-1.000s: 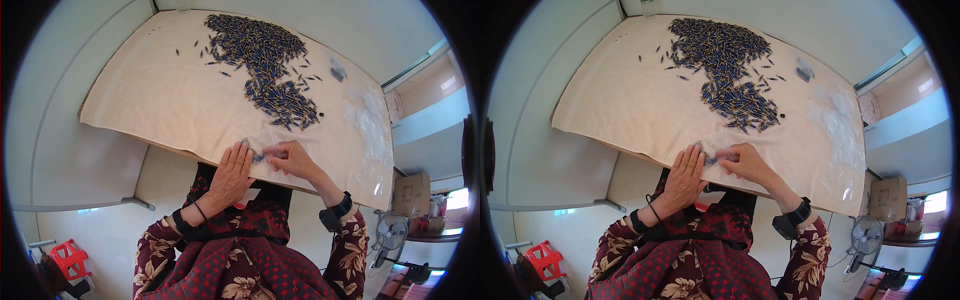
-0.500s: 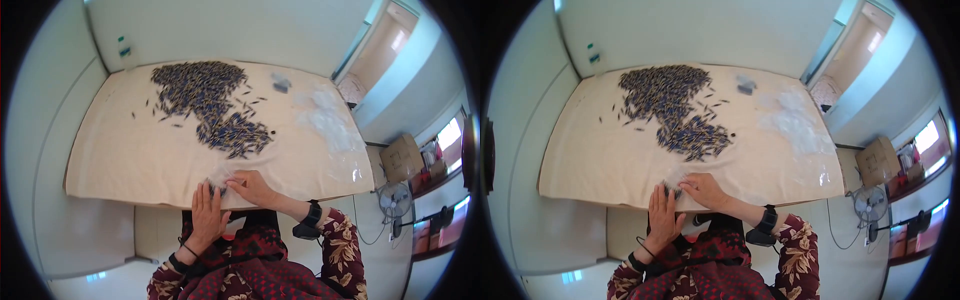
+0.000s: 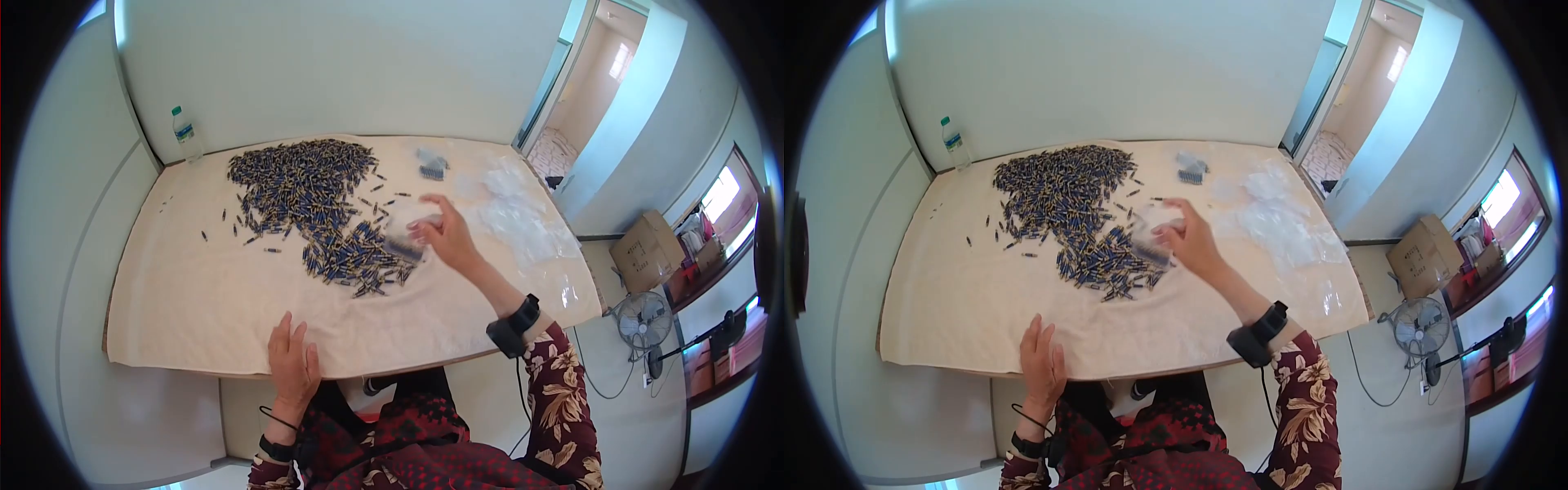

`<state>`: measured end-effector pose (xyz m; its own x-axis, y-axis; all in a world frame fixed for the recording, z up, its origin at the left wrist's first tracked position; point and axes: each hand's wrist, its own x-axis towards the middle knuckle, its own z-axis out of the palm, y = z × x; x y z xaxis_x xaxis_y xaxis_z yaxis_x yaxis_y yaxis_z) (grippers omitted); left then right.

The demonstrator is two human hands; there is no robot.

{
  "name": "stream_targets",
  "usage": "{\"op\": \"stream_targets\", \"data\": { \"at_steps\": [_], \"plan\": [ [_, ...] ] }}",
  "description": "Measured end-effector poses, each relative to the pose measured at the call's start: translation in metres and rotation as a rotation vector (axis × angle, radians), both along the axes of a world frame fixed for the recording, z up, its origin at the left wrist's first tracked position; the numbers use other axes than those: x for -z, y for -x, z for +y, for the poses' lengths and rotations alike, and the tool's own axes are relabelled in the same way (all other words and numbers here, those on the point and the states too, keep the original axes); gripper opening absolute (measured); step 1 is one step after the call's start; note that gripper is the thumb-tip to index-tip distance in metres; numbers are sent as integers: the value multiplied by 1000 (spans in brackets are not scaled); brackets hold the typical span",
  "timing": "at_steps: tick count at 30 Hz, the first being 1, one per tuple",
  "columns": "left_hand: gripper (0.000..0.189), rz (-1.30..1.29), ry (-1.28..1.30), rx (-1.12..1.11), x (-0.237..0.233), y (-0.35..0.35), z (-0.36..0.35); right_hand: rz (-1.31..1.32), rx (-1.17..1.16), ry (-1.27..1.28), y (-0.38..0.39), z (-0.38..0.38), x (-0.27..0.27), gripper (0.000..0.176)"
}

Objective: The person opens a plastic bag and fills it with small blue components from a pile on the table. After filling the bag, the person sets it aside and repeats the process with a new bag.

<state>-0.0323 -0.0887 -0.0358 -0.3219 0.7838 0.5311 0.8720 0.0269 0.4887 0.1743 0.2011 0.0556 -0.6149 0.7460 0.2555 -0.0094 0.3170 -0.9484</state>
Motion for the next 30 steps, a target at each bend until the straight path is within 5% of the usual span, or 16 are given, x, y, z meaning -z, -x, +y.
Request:
{"op": "stream_targets", "data": {
  "at_steps": [9, 19, 20, 21, 25, 27, 30],
  "plan": [
    [34, 123, 62, 8, -5, -5, 6, 3, 350, -103, -4, 188, 26, 35],
    [34, 108, 141, -35, -8, -6, 13, -6, 318, -97, 19, 303, 68, 46],
    [34, 113, 129, -37, -7, -7, 14, -108, 490, -330, 20, 312, 73, 50],
    [34, 103, 141, -38, -6, -9, 13, -210, 656, -572, 19, 317, 78, 53],
    [33, 79, 116, -48, -11, -8, 17, -109, 693, -657, 14, 300, 77, 52],
    [32, 72, 134, -54, -11, -9, 15, -297, 666, -814, 3, 269, 75, 43],
    [32, 76, 143, -53, -10, -11, 15, -377, 505, -645, -3, 235, 92, 34]
  ]
}}
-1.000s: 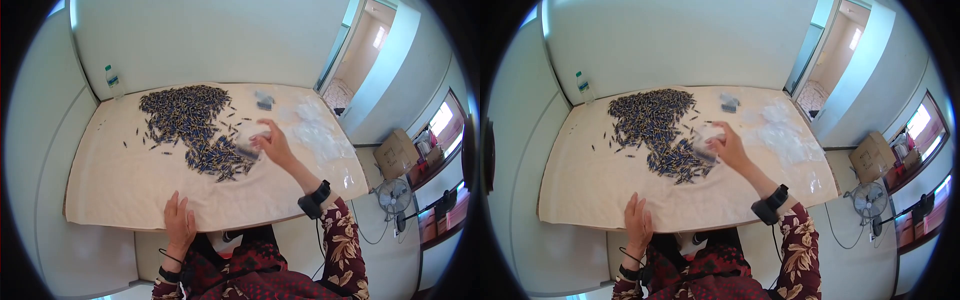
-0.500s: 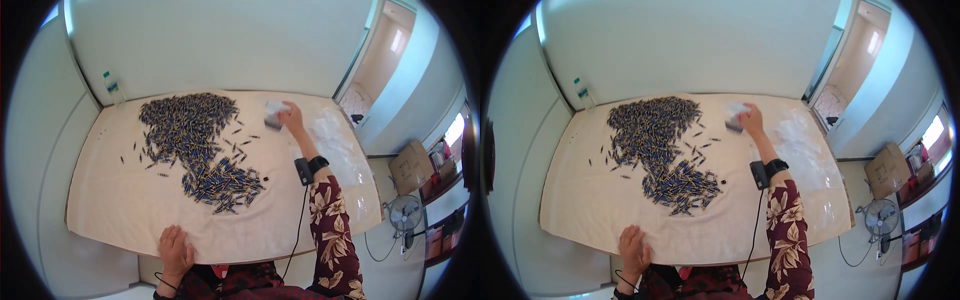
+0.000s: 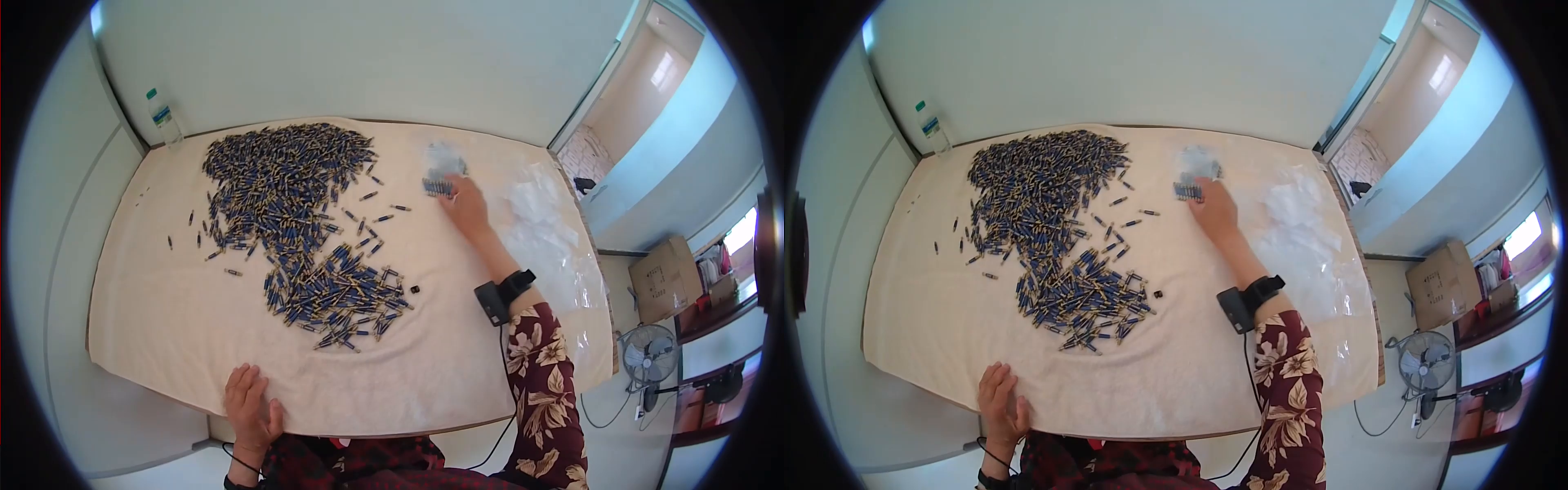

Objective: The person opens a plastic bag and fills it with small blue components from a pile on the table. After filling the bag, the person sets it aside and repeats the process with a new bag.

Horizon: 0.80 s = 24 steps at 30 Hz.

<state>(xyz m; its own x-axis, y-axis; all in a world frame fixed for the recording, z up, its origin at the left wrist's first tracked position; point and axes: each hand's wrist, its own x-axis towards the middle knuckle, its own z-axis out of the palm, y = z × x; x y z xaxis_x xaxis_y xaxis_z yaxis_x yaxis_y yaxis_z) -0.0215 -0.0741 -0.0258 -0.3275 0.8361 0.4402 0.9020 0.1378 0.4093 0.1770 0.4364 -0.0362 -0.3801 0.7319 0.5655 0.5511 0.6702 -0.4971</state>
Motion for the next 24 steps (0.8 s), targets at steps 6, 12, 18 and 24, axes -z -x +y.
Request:
{"op": "stream_targets", "data": {
  "at_steps": [6, 12, 18, 24],
  "plan": [
    [31, 27, 19, -1, 2, 1, -1, -179, 7, -149, 12, 0, 13, 26],
    [30, 43, 2, 30, 0, -3, 0, -309, 162, -45, 41, 13, -4, 23],
    [30, 50, -33, 54, 3, -3, 2, -298, 230, -28, 39, 22, 7, 26],
    [30, 52, -44, 54, 7, -1, -2, -140, 76, -54, 10, -6, -11, 23]
  ]
}}
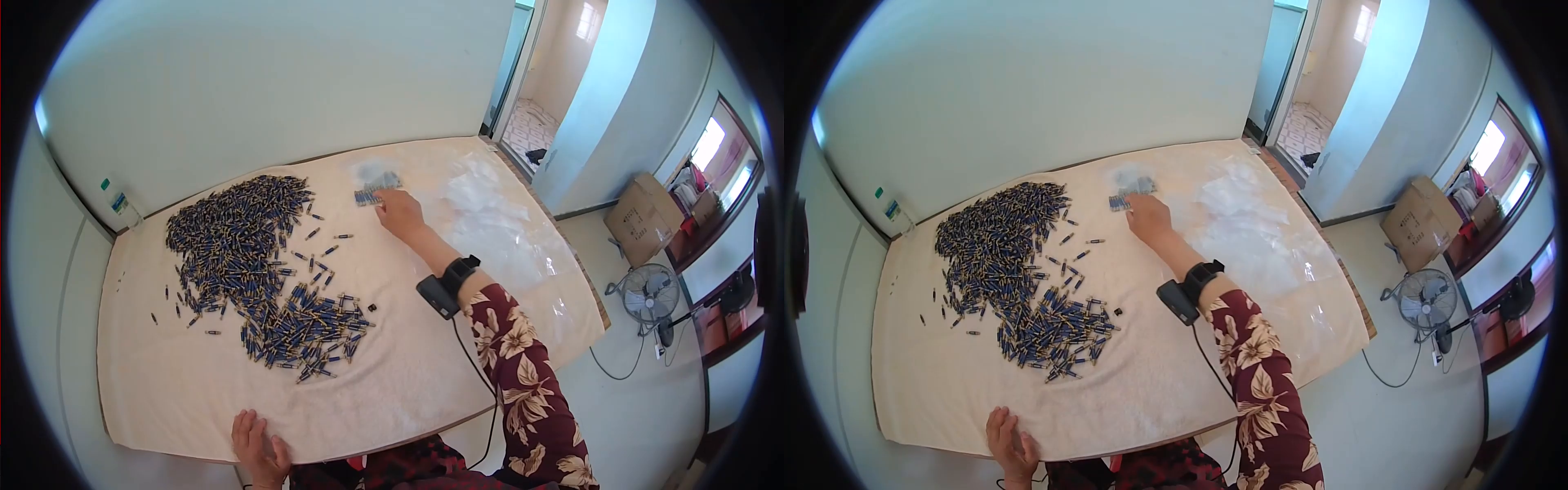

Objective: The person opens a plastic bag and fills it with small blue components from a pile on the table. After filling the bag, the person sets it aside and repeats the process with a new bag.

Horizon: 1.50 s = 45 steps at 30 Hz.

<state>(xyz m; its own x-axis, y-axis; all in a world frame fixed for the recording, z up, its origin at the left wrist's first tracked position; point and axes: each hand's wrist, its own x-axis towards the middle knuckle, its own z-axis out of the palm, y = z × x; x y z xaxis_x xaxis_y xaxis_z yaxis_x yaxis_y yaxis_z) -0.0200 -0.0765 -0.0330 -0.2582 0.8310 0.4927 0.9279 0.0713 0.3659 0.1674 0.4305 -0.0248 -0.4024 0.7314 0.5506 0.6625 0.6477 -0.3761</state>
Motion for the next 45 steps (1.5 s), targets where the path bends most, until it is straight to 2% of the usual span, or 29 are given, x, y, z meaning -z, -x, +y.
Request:
{"op": "stream_targets", "data": {
  "at_steps": [2, 4, 7, 9, 10, 13, 18, 21, 23, 26, 30, 34, 37, 38, 41, 42, 45],
  "plan": [
    [29, 7, 7, 3, -2, 1, 0, -9, -21, 31, -21, -1, -7, 21],
    [30, -5, 7, 1, -2, 1, 0, 105, 30, 120, -44, 6, -17, 10],
    [30, -12, 7, -4, -4, 1, 0, 112, 116, -49, -79, 17, -22, 9],
    [30, -4, 19, -8, -5, 1, 0, -117, 205, 61, -91, 16, -26, 21],
    [31, 1, 26, -9, -5, 1, -1, -116, 198, 56, -89, 12, -26, 21],
    [31, -23, 10, -18, -3, 0, 0, -369, 340, 6, -82, -16, -30, 36],
    [29, -11, -5, -16, -7, 0, 0, -548, 328, 163, -62, -23, -31, 47],
    [29, -18, -22, -21, -4, 0, 0, -441, 373, -6, -58, -12, -10, 41],
    [28, -20, -27, -23, -4, 0, -1, -455, 357, 13, -62, -2, 0, 39],
    [28, -25, -16, -22, -5, 1, 0, -472, 327, 50, -61, -5, -4, 35],
    [28, -24, -31, -17, -4, 2, -1, -330, 369, 94, -63, -20, -12, 27],
    [27, -21, -45, -10, -5, 1, -1, -207, 367, -63, -69, -39, -28, 24],
    [27, -18, -54, 1, -4, 2, -4, 296, 230, -414, -79, -58, -52, 23],
    [27, -18, -61, 8, -3, 2, -3, 295, 236, -420, -81, -66, -59, 23],
    [27, -21, -73, 24, -4, 2, -3, 702, 15, -60, -85, -103, -64, 22],
    [26, -21, -74, 25, -5, 3, -4, 701, 19, -57, -86, -121, -69, 22],
    [27, -12, -156, 34, -5, 4, -5, 854, -171, 692, -82, -187, -78, 26]
  ]
}}
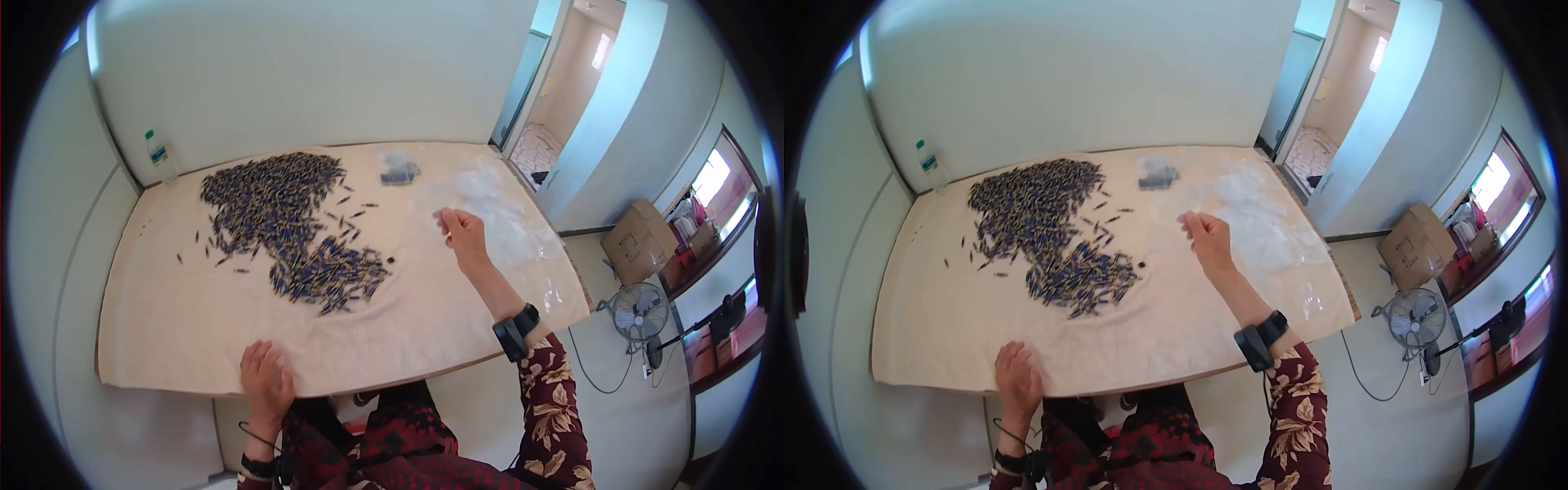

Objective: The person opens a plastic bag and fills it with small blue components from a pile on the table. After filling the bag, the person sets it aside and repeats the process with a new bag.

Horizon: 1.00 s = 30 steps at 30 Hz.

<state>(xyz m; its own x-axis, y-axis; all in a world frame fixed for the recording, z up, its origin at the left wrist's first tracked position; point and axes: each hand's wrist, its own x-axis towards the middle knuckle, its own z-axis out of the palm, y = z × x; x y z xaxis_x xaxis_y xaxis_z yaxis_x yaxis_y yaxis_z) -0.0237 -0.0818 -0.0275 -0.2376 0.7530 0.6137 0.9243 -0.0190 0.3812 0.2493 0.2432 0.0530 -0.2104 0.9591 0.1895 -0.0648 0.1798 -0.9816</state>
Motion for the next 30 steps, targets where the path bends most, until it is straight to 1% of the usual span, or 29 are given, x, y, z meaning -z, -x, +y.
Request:
{"op": "stream_targets", "data": {
  "at_steps": [1, 2, 3, 4, 6, 7, 8, 10, 11, 12, 14, 15, 16, 18, 19, 20, 23, 24, 27, 28, 30],
  "plan": [
    [27, 4, -43, -3, -1, 0, -1, -3, -17, 14, 5, -22, 2, 26],
    [27, -2, -27, -28, -3, -2, -1, -3, -126, 102, 12, -43, 5, 25],
    [27, -119, -74, 39, -7, -7, 0, -7, -242, 196, 20, -61, 8, 24],
    [28, -237, -121, 97, -10, -12, -2, -17, -278, 224, 29, -79, 12, 24],
    [28, -352, -136, 137, -17, -22, -2, -10, -434, 303, 48, -110, 19, 24],
    [27, -499, -107, 145, -21, -27, -2, -4, -514, 340, 59, -124, 22, 25],
    [27, -647, -84, 154, -25, -30, -2, -9, -554, 364, 70, -138, 23, 25],
    [28, -863, -37, 227, -24, -30, 1, 10, -635, 390, 88, -162, 22, 25],
    [28, -864, -37, 197, -21, -30, 1, 22, -666, 399, 95, -171, 23, 26],
    [29, -977, -48, 253, -18, -32, 2, 18, -688, 410, 100, -177, 24, 26],
    [29, -1198, -81, 371, -16, -29, -2, 108, -741, 494, 111, -187, 27, 27],
    [29, -1199, -83, 363, -20, -27, -4, 155, -752, 531, 113, -188, 28, 28],
    [28, -1253, -37, 391, -23, -25, -7, 153, -755, 536, 114, -190, 30, 28],
    [25, -1365, 61, 453, -30, -25, -11, 86, -738, 465, 116, -192, 35, 30],
    [25, -1373, 64, 451, -28, -23, -11, 51, -728, 432, 115, -193, 39, 31],
    [21, -1384, 98, 441, -23, -21, -10, 46, -724, 442, 115, -192, 44, 31],
    [16, -1408, 175, 426, -16, -22, -10, -11, -785, 374, 114, -184, 58, 29],
    [15, -1417, 149, 412, -18, -24, -10, -12, -778, 378, 112, -187, 53, 29],
    [16, -1422, 92, 386, -24, -24, -6, 108, -721, 602, 109, -191, 29, 35],
    [16, -1432, 36, 355, -23, -23, -6, 112, -722, 600, 107, -189, 29, 35],
    [17, -1449, -73, 294, -21, -23, -7, 184, -843, 647, 93, -182, 31, 34]
  ]
}}
